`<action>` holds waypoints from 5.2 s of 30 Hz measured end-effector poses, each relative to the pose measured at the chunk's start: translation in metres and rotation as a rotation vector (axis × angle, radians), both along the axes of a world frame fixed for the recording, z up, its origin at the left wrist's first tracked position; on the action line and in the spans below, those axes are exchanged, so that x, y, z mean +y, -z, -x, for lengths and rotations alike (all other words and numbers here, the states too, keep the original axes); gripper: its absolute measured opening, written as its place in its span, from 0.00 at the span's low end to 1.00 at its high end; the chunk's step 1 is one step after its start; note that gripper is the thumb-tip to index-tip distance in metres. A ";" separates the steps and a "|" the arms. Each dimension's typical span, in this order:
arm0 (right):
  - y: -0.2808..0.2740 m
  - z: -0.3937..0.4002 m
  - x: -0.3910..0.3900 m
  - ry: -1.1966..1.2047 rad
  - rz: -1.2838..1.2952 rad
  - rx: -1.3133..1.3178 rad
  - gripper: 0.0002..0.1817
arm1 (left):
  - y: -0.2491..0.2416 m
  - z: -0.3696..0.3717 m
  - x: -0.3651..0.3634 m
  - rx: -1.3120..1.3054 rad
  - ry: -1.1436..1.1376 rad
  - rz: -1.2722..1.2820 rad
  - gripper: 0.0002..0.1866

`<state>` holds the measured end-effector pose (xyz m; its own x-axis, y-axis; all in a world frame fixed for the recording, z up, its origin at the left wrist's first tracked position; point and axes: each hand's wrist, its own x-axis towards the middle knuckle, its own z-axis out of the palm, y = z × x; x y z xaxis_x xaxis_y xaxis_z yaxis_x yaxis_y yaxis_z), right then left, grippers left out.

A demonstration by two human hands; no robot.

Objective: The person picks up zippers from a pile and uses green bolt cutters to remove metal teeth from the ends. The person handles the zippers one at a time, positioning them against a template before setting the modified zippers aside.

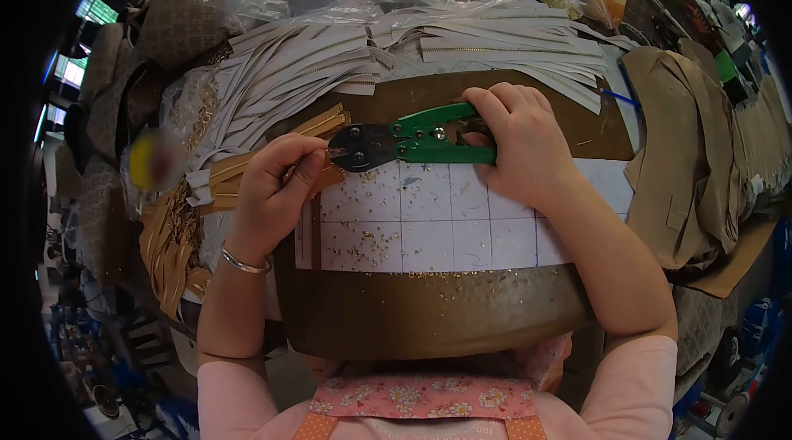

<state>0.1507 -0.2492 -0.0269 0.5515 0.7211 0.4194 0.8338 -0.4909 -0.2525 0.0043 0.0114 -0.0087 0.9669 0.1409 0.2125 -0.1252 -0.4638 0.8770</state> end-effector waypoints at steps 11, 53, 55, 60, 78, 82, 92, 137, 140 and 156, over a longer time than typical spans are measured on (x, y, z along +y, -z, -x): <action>-0.001 -0.001 0.000 -0.019 0.026 -0.012 0.22 | -0.008 0.001 -0.005 -0.092 0.014 -0.223 0.04; -0.003 0.000 -0.006 -0.147 0.038 0.068 0.24 | 0.013 -0.029 0.019 -0.116 -0.206 0.009 0.05; -0.004 0.001 -0.006 -0.138 0.042 0.082 0.24 | 0.001 -0.018 0.014 -0.058 -0.211 0.180 0.05; -0.002 0.004 -0.004 -0.062 -0.029 0.083 0.24 | -0.017 0.000 0.002 0.061 -0.049 0.105 0.12; -0.004 0.004 -0.004 -0.057 -0.013 0.112 0.24 | -0.019 0.000 0.002 0.012 -0.013 -0.100 0.03; -0.004 0.005 -0.004 -0.052 -0.008 0.108 0.25 | -0.017 0.000 0.002 0.003 -0.011 -0.104 0.03; -0.006 0.007 -0.003 -0.043 0.023 0.028 0.25 | -0.014 -0.001 -0.001 -0.104 0.004 -0.235 0.04; -0.002 0.001 -0.001 -0.001 0.035 0.004 0.22 | -0.004 -0.006 -0.009 -0.147 -0.097 -0.226 0.04; -0.002 0.002 -0.001 0.003 0.038 -0.008 0.22 | -0.004 -0.005 -0.009 -0.134 -0.095 -0.229 0.03; -0.001 0.006 0.001 -0.057 -0.034 0.073 0.13 | 0.000 -0.002 -0.004 -0.133 -0.024 -0.289 0.02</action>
